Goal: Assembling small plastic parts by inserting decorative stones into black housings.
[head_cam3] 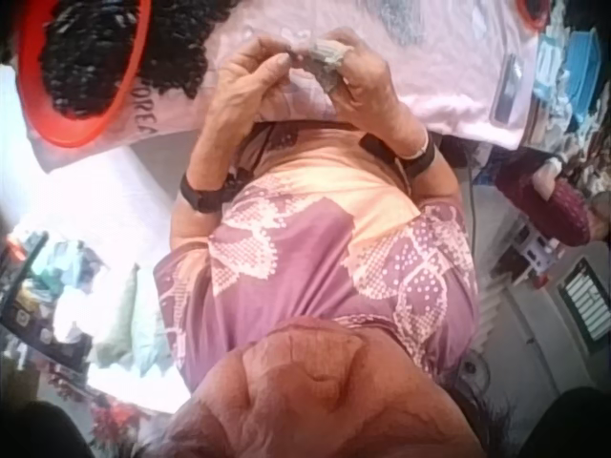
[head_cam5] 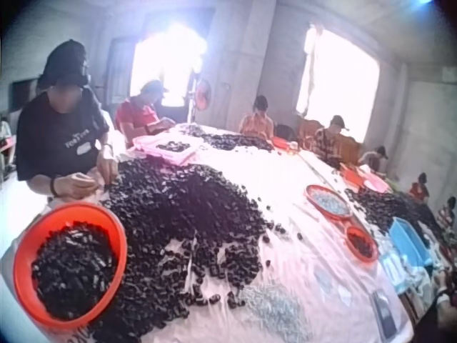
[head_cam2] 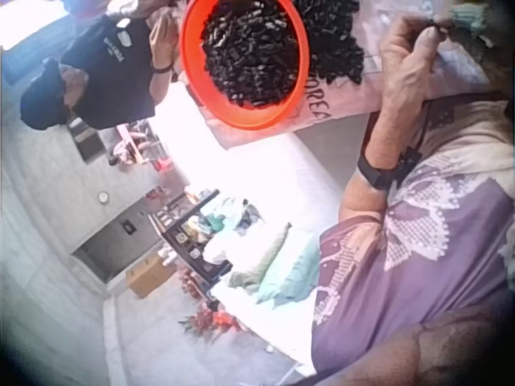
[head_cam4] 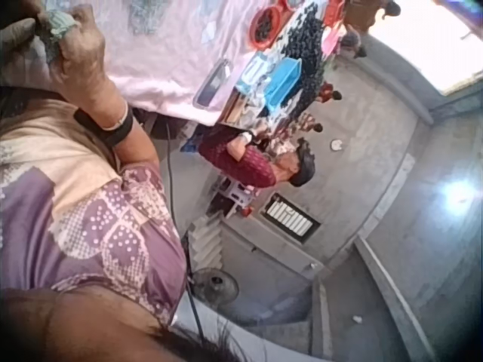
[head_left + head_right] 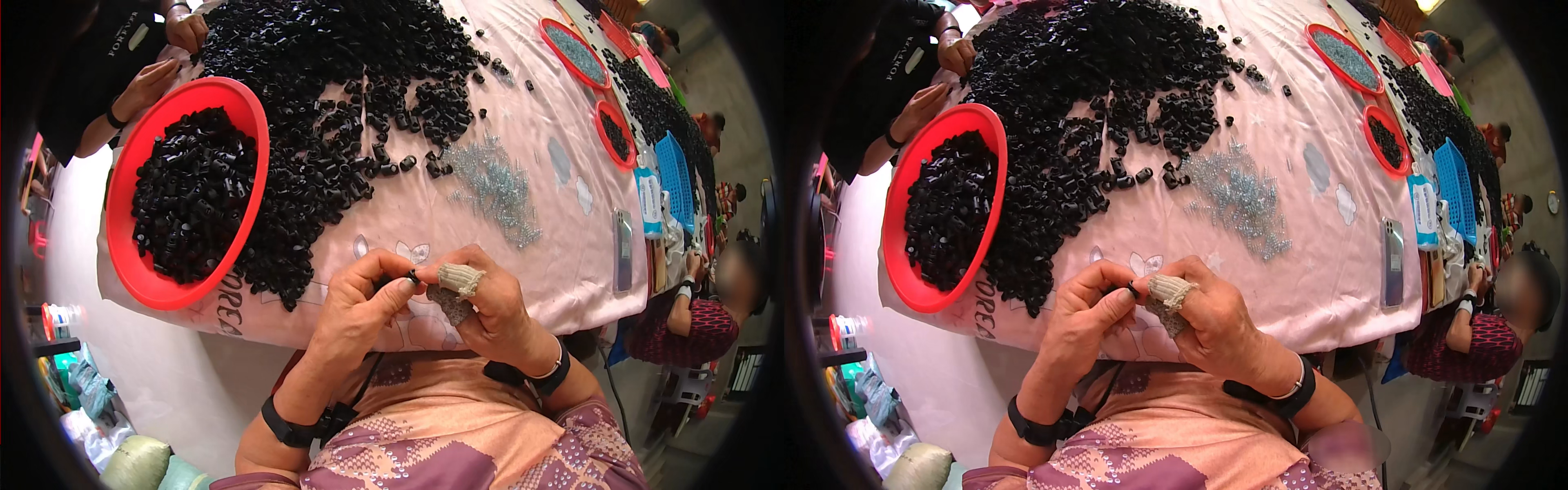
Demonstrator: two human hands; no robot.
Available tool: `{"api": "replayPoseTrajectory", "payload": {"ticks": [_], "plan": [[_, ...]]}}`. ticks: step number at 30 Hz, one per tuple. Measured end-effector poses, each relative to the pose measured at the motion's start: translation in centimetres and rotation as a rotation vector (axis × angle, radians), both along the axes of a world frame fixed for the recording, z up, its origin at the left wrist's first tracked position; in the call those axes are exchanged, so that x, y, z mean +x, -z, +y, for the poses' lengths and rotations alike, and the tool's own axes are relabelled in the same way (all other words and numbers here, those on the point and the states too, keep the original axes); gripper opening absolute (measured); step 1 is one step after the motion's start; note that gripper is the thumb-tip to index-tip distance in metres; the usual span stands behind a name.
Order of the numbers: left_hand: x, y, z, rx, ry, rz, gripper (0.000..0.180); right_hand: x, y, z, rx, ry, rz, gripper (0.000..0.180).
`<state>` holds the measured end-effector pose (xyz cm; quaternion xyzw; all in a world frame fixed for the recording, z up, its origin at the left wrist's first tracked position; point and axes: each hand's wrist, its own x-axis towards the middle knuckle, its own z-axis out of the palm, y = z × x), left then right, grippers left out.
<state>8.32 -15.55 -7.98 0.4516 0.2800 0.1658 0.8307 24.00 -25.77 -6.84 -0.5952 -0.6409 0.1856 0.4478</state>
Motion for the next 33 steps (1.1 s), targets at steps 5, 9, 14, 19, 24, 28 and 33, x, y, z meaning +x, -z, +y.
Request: {"api": "replayPoseTrajectory", "payload": {"ticks": [5,9,14,19,24,28,33], "plan": [[-0.4,0.6,0.1,-0.048,-0.005,-0.042,0.012,0.4,-0.6,0.9,-0.028,-0.013,0.066,0.03],[-0.6,1.2,0.1,-0.131,-0.004,-0.098,0.013,1.6,-1.3,3.9,-0.152,0.071,-0.015,0.021],[-0.4,0.3,0.2,-0.13,0.002,-0.045,0.013,2.2,-0.2,7.6,-0.218,0.033,-0.222,0.036],[-0.3,-0.2,0.5,-0.118,0.054,-0.002,0.014,2.0,1.1,9.5,-0.309,0.031,-0.488,0.04],[-0.5,0.1,0.6,-0.07,0.1,-0.005,0.017,2.5,0.4,7.6,-0.248,-0.011,-0.436,0.035],[-0.5,0.2,0.2,-0.064,0.209,-0.042,0.019,2.5,0.5,6.6,-0.234,0.029,-0.35,0.039],[-0.5,-0.5,0.2,-0.092,0.261,0.01,0.017,1.7,1.0,7.8,-0.168,0.058,-0.372,0.041]]}}
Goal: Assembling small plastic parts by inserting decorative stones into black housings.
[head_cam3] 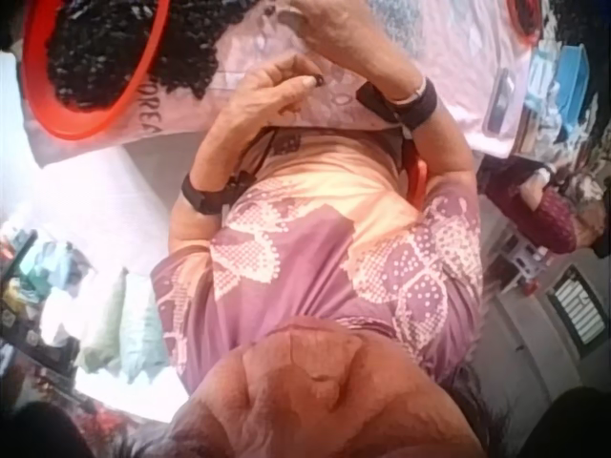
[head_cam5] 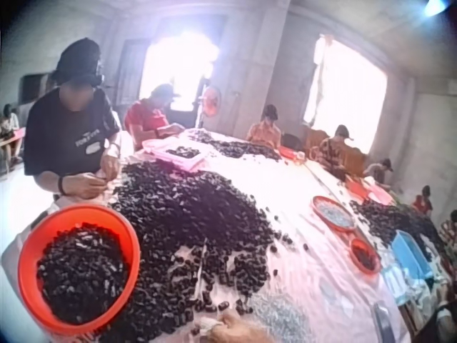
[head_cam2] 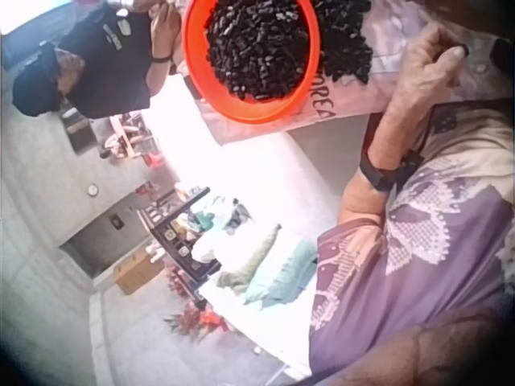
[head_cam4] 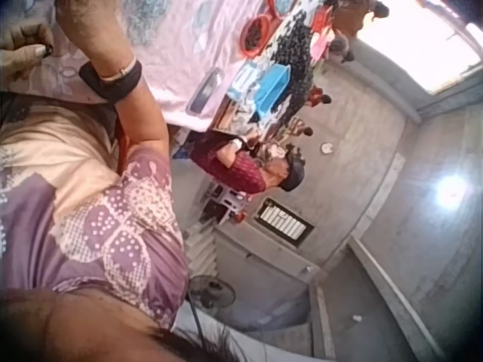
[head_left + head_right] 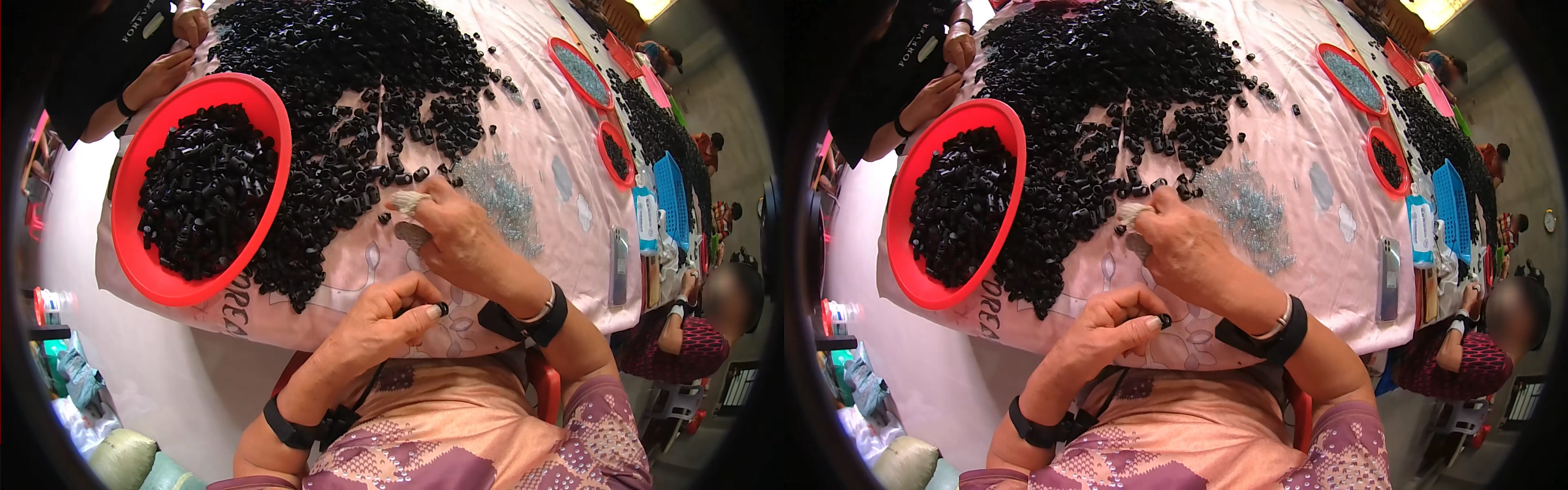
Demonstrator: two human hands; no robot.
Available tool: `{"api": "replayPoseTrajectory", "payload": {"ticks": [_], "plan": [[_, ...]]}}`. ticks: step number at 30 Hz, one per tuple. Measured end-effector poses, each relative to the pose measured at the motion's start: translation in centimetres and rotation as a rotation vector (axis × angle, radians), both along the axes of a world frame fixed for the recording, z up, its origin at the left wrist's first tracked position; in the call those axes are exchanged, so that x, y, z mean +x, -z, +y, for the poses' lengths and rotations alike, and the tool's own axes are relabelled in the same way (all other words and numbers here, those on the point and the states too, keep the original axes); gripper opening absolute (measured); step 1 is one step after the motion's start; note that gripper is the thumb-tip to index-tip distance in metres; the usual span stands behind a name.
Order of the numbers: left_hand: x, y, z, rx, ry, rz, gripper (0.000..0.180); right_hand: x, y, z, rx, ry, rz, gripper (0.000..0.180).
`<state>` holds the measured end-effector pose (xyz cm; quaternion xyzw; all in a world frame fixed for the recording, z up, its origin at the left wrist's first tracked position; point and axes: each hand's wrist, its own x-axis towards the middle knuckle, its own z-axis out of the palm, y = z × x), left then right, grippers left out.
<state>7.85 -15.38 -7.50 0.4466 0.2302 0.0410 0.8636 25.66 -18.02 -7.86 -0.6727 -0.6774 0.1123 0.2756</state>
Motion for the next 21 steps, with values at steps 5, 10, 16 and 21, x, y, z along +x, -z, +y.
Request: {"api": "replayPoseTrajectory", "payload": {"ticks": [5,10,16,21], "plan": [[0.0,-0.1,0.2,0.009,-0.025,0.02,0.012,-0.1,0.9,1.6,0.107,-0.177,-0.18,0.02],[0.1,0.3,0.5,0.051,-0.054,0.035,0.013,-0.2,0.3,1.8,0.08,-0.21,-0.249,0.007],[0.1,0.8,0.1,0.104,-0.1,0.015,0.013,0.5,1.1,1.1,0.065,-0.158,-0.234,0.022],[0.1,0.6,-0.2,0.107,-0.125,0.084,0.016,1.2,1.0,-1.4,0.075,-0.048,-0.204,0.011]]}}
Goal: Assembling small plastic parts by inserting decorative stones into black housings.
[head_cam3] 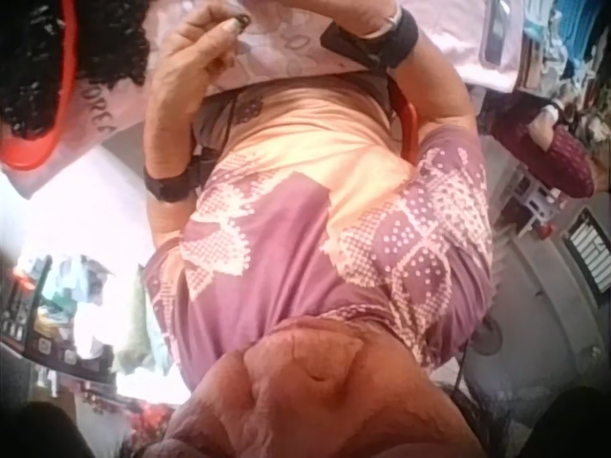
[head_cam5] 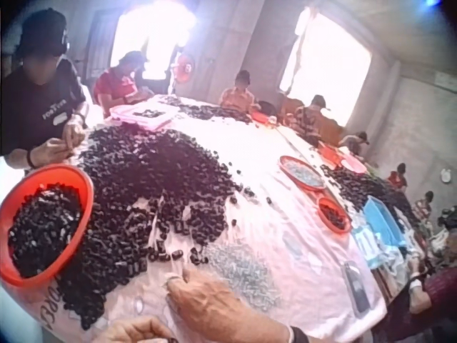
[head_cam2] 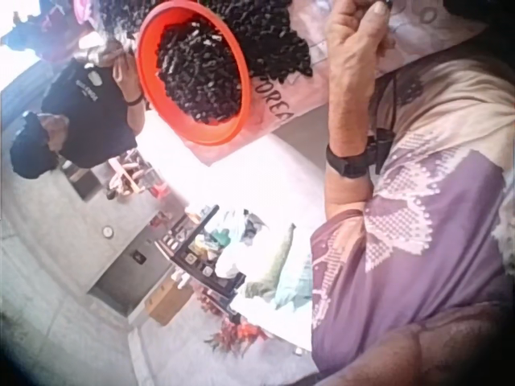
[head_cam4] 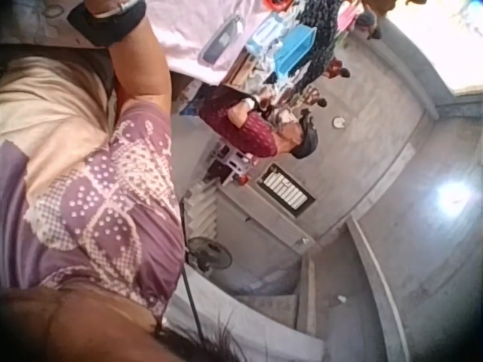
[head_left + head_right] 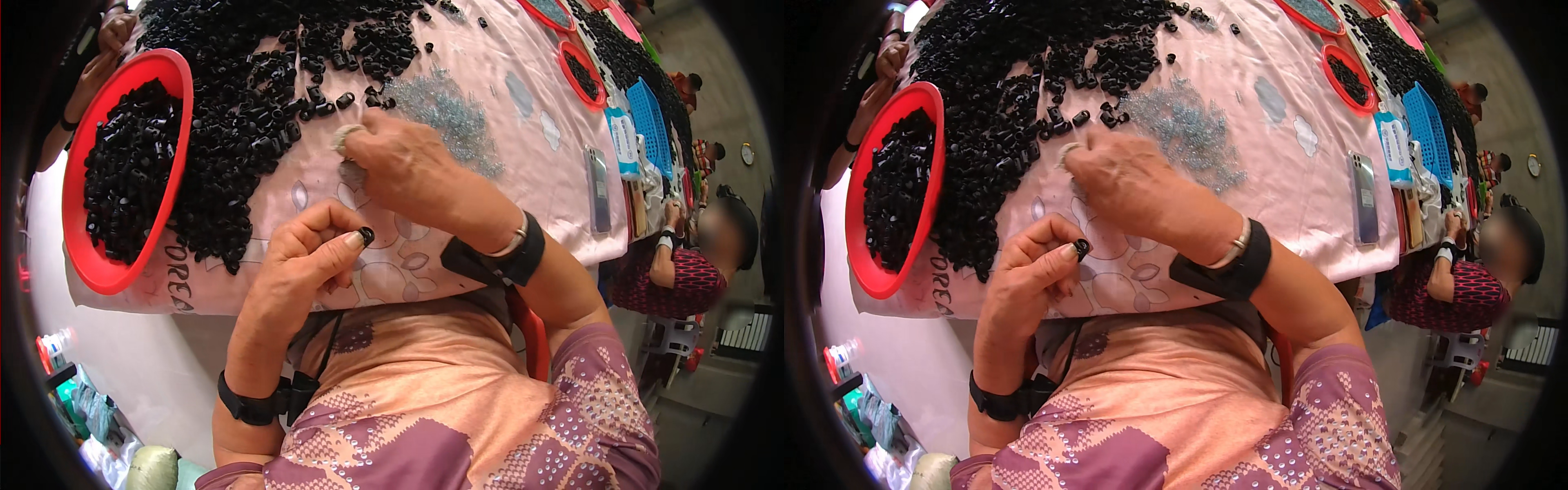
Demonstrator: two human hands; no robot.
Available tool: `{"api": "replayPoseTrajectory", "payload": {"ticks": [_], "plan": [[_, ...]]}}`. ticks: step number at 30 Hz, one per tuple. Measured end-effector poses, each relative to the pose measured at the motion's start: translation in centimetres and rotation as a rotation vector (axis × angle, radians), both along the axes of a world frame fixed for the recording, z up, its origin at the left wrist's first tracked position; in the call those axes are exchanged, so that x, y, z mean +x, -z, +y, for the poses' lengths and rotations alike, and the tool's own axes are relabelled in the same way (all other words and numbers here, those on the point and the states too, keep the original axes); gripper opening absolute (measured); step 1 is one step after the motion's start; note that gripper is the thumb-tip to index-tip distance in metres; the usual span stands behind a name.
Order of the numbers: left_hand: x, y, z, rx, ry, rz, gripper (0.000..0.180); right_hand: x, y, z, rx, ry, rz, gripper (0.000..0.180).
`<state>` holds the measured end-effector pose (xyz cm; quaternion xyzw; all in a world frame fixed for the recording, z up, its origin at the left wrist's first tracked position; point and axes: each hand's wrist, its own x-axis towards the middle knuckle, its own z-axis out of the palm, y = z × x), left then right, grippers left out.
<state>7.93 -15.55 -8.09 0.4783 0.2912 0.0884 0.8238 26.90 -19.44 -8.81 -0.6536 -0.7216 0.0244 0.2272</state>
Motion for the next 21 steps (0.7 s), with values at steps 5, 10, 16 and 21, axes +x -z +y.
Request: {"api": "replayPoseTrajectory", "payload": {"ticks": [5,10,16,21], "plan": [[0.0,-0.1,-0.1,0.017,0.008,-0.002,0.016,2.2,1.0,-3.9,0.043,0.079,0.022,0.022],[0.2,0.3,0.2,0.015,-0.006,-0.024,0.016,2.3,0.0,-6.1,0.019,0.176,0.49,0.016],[0.5,-0.3,-0.5,0.038,-0.05,-0.019,0.013,0.8,-1.8,-7.7,0.032,0.191,1.11,0.011],[0.6,0.2,-1.0,0.041,-0.027,-0.026,0.011,-0.8,-1.7,-8.3,0.013,0.139,1.299,0.013]]}}
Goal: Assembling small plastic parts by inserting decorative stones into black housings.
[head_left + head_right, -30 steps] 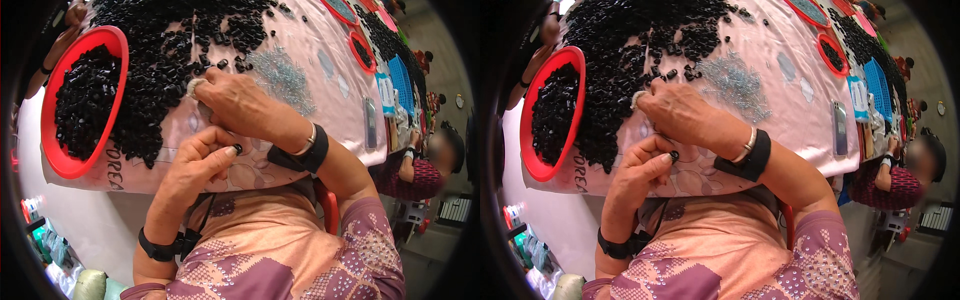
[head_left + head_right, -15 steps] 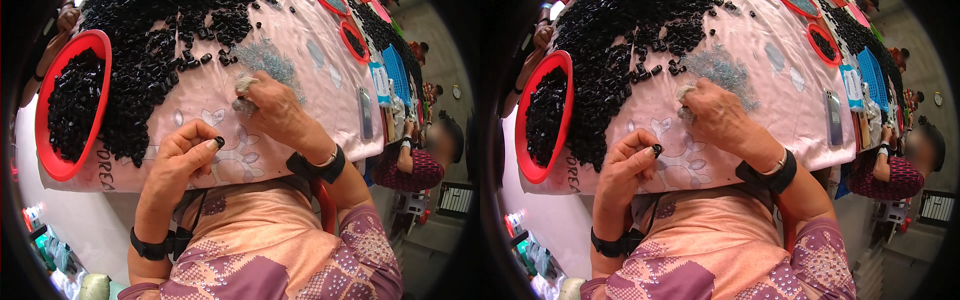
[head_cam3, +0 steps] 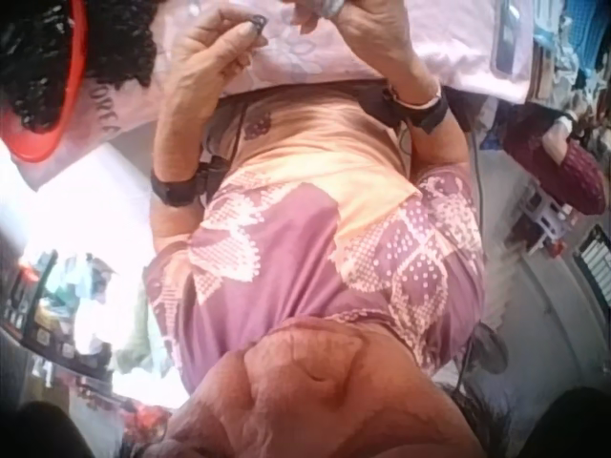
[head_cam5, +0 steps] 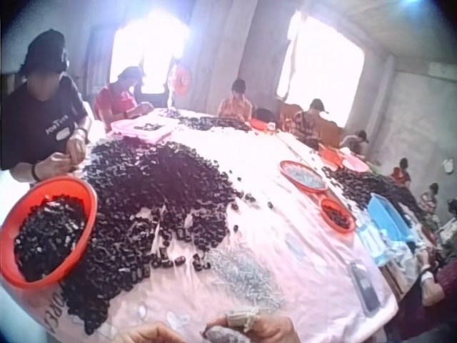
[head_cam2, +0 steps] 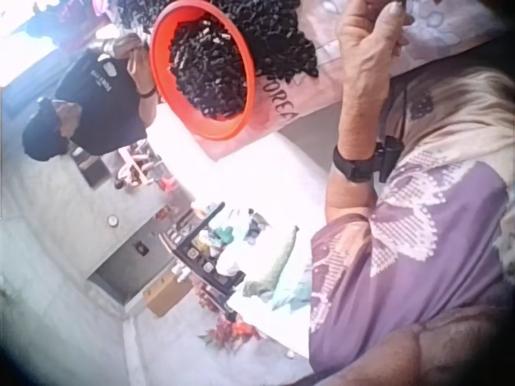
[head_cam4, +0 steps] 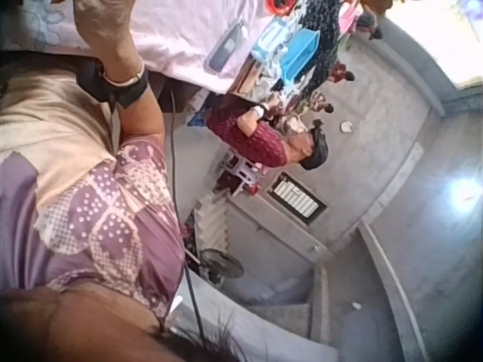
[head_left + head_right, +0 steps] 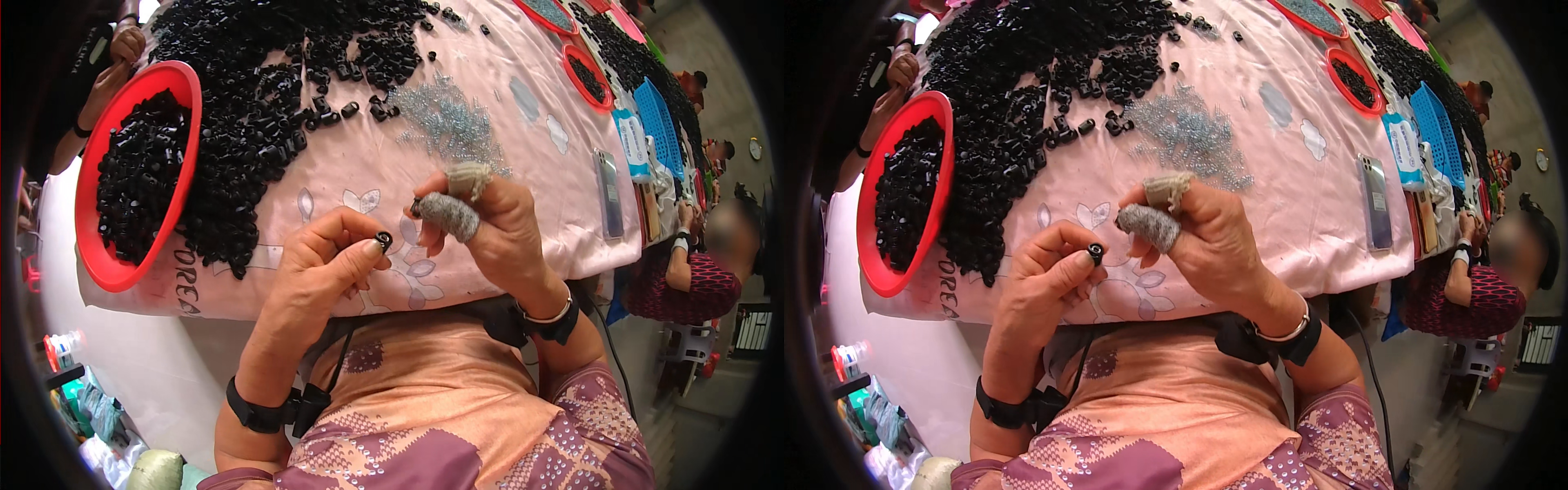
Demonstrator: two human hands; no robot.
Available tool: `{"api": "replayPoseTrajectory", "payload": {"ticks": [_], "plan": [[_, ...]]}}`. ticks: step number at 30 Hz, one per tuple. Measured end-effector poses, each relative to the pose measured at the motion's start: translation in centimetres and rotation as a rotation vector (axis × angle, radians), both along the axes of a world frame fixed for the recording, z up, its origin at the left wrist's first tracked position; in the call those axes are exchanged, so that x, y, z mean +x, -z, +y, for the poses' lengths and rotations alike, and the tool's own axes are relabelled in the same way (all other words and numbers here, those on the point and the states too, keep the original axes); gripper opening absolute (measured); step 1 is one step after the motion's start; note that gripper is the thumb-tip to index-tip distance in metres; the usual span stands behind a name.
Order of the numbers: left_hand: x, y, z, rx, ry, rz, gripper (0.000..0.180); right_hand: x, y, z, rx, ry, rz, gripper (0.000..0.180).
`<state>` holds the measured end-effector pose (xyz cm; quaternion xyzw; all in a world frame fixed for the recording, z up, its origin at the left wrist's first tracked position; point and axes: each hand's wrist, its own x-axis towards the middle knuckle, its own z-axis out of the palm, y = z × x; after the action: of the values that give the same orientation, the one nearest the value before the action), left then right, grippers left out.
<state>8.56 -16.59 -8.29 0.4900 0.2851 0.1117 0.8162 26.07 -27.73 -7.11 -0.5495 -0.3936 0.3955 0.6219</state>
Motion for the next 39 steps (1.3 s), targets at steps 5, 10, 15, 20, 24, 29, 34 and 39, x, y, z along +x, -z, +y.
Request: {"api": "replayPoseTrajectory", "payload": {"ticks": [5,10,15,20,24,29,34,39], "plan": [[-0.1,-0.4,-0.4,0.061,0.018,-0.021,0.015,-1.3,0.5,-0.7,0.01,-0.021,-0.047,0.016],[0.0,0.2,-1.0,0.119,-0.003,-0.078,0.015,-2.1,0.4,-0.8,0.055,-0.049,-0.124,0.016],[0.0,-0.1,-1.2,0.104,-0.008,-0.066,0.014,-2.0,0.6,-0.9,0.068,-0.053,-0.153,0.016],[0.0,-0.1,-1.4,0.025,-0.024,-0.089,0.013,-2.5,0.4,-0.9,0.067,-0.039,-0.064,0.015],[0.0,-0.3,-1.4,0.019,-0.027,-0.072,0.012,-2.7,0.7,-0.8,0.108,-0.023,-0.1,0.015],[0.2,-0.2,-1.6,-0.018,-0.037,-0.074,0.01,-2.4,1.7,-0.6,0.111,0.05,-0.244,0.016],[0.2,0.1,-1.7,-0.046,-0.039,-0.089,0.016,-1.9,1.8,-0.4,0.203,0.071,-0.511,0.022],[0.3,-0.4,-2.2,-0.031,-0.061,-0.058,0.011,-1.1,1.9,-0.5,0.189,0.022,-0.511,0.022]]}}
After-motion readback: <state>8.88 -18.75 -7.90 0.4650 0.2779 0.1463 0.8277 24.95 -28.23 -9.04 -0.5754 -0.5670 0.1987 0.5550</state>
